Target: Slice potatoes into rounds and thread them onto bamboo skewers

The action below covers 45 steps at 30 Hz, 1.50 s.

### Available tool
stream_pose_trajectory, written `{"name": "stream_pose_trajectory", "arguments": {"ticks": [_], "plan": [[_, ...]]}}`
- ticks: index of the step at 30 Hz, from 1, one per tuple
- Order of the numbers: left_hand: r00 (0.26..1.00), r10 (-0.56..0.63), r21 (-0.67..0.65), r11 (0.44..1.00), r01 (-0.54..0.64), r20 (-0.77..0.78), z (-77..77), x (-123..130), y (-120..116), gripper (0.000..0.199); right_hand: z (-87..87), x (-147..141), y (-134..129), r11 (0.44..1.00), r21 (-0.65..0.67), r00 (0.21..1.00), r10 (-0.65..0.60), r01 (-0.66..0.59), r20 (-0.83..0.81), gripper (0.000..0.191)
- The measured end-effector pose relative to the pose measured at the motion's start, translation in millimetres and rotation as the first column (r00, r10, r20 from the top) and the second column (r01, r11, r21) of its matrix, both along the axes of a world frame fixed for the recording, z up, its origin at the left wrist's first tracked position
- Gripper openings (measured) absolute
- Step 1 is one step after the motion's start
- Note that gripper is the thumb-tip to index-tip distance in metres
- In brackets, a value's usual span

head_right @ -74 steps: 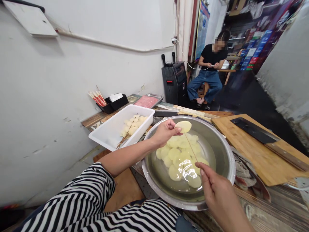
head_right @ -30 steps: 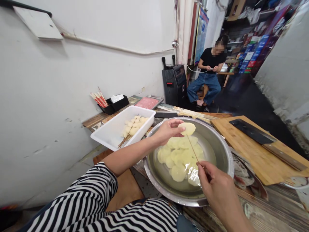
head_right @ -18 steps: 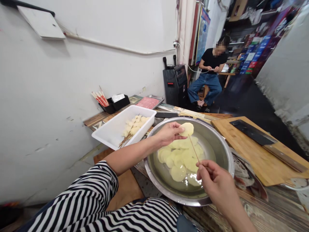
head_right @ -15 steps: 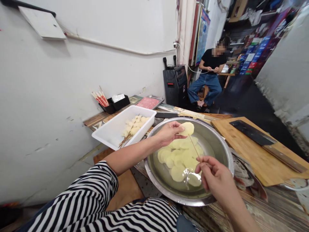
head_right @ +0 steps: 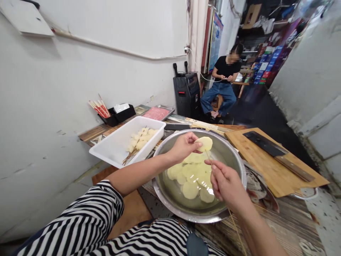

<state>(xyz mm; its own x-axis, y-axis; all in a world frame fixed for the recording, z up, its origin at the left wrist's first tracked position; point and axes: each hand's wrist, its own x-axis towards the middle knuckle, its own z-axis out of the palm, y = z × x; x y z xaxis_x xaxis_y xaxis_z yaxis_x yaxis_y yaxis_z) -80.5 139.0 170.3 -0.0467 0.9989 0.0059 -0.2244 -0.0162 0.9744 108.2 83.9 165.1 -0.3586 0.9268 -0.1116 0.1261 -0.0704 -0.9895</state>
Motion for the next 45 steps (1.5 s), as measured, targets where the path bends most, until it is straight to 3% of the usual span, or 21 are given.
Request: {"name": "stream_pose_trajectory", "arguments": {"ticks": [3, 6, 8, 10, 12, 13, 15, 16, 18, 20, 22, 24, 25, 28, 33, 35, 37, 38, 40, 42, 45], "plan": [[0.999, 0.015, 0.027, 1.000, -0.014, -0.029, 0.3, 2, -3, 0.026, 4.0, 4, -1, 0.952, -0.297, 0.964, -0.012, -0.070, -0.265, 0.050], [0.997, 0.032, 0.036, 0.999, -0.029, -0.072, -0.2, 3, -4, 0.024, 4.1, 6, -1, 0.927, -0.365, 0.917, -0.068, -0.088, -0.393, 0.041], [0.995, 0.041, 0.048, 0.998, -0.037, -0.095, -0.7, 5, -5, 0.024, 1.2, 6, -1, 0.941, -0.334, 0.938, -0.072, -0.049, -0.340, 0.046], [0.994, 0.050, 0.067, 0.997, -0.043, -0.098, -0.9, 6, -5, 0.025, -3.9, 6, -2, 0.982, -0.187, 0.989, -0.061, 0.035, -0.135, 0.053], [0.994, 0.051, 0.071, 0.996, -0.045, -0.091, -0.6, 7, -5, 0.026, -10.7, 8, -2, 0.981, 0.162, 0.979, -0.131, 0.105, 0.157, 0.052], [0.995, 0.049, 0.065, 0.997, -0.043, -0.092, -0.3, 7, -5, 0.026, -14.5, 9, -1, 0.921, 0.376, 0.933, -0.223, 0.105, 0.284, 0.049], [0.994, 0.047, 0.047, 0.998, -0.043, -0.103, 0.3, 7, -5, 0.027, -21.7, 12, -2, 0.716, 0.698, 0.797, -0.426, 0.008, 0.428, 0.043], [0.992, 0.049, 0.042, 0.998, -0.045, -0.112, 0.6, 7, -5, 0.027, -24.7, 13, -3, 0.629, 0.775, 0.739, -0.496, -0.058, 0.457, 0.042], [0.990, 0.059, 0.037, 0.998, -0.055, -0.128, 0.8, 6, -6, 0.028, -28.2, 13, -4, 0.555, 0.821, 0.676, -0.553, -0.136, 0.486, 0.043], [0.986, 0.066, 0.036, 0.997, -0.062, -0.153, 0.5, 5, -6, 0.027, -27.5, 12, -6, 0.591, 0.801, 0.706, -0.528, -0.094, 0.472, 0.043], [0.982, 0.064, 0.038, 0.998, -0.058, -0.177, -0.4, 4, -6, 0.027, -22.7, 9, -6, 0.739, 0.673, 0.813, -0.412, 0.034, 0.412, 0.043], [0.985, 0.049, 0.045, 0.998, -0.042, -0.168, -1.8, 3, -6, 0.027, -15.6, 7, -6, 0.933, 0.343, 0.947, -0.205, 0.112, 0.246, 0.048], [0.989, 0.041, 0.046, 0.998, -0.035, -0.144, -2.5, 3, -5, 0.027, -11.8, 7, -5, 0.986, 0.134, 0.988, -0.112, 0.098, 0.105, 0.049], [0.999, 0.003, 0.018, 1.000, -0.003, -0.034, -2.7, 1, -4, 0.031, -3.1, 8, -4, 0.965, -0.262, 0.963, -0.043, -0.030, -0.267, 0.041], [0.995, -0.069, -0.128, 0.989, 0.078, 0.077, 5.8, -2, -5, 0.030, -4.2, 14, -6, 0.951, -0.300, 0.950, -0.020, -0.079, -0.313, 0.044], [0.993, -0.075, -0.166, 0.982, 0.089, 0.092, 8.5, -2, -6, 0.030, -8.5, 17, -6, 0.979, -0.201, 0.990, -0.013, -0.015, -0.139, 0.054], [0.991, -0.081, -0.175, 0.980, 0.100, 0.110, 8.7, -2, -7, 0.032, -13.8, 21, -6, 0.996, 0.063, 0.991, -0.076, 0.070, 0.109, 0.055], [0.990, -0.082, -0.175, 0.979, 0.102, 0.118, 7.9, -2, -7, 0.033, -16.6, 22, -5, 0.965, 0.248, 0.966, -0.143, 0.087, 0.215, 0.051], [0.989, -0.076, -0.180, 0.979, 0.099, 0.128, 5.7, -3, -5, 0.034, -22.4, 24, -4, 0.810, 0.584, 0.887, -0.301, 0.045, 0.350, 0.042], [0.987, -0.069, -0.205, 0.974, 0.098, 0.146, 3.8, -4, -4, 0.034, -27.4, 25, -3, 0.636, 0.771, 0.817, -0.425, -0.037, 0.389, 0.038], [0.971, -0.098, -0.273, 0.949, 0.157, 0.217, 3.9, -9, -1, 0.034, -30.3, 23, -4, 0.545, 0.835, 0.806, -0.459, -0.078, 0.374, 0.036]]}}
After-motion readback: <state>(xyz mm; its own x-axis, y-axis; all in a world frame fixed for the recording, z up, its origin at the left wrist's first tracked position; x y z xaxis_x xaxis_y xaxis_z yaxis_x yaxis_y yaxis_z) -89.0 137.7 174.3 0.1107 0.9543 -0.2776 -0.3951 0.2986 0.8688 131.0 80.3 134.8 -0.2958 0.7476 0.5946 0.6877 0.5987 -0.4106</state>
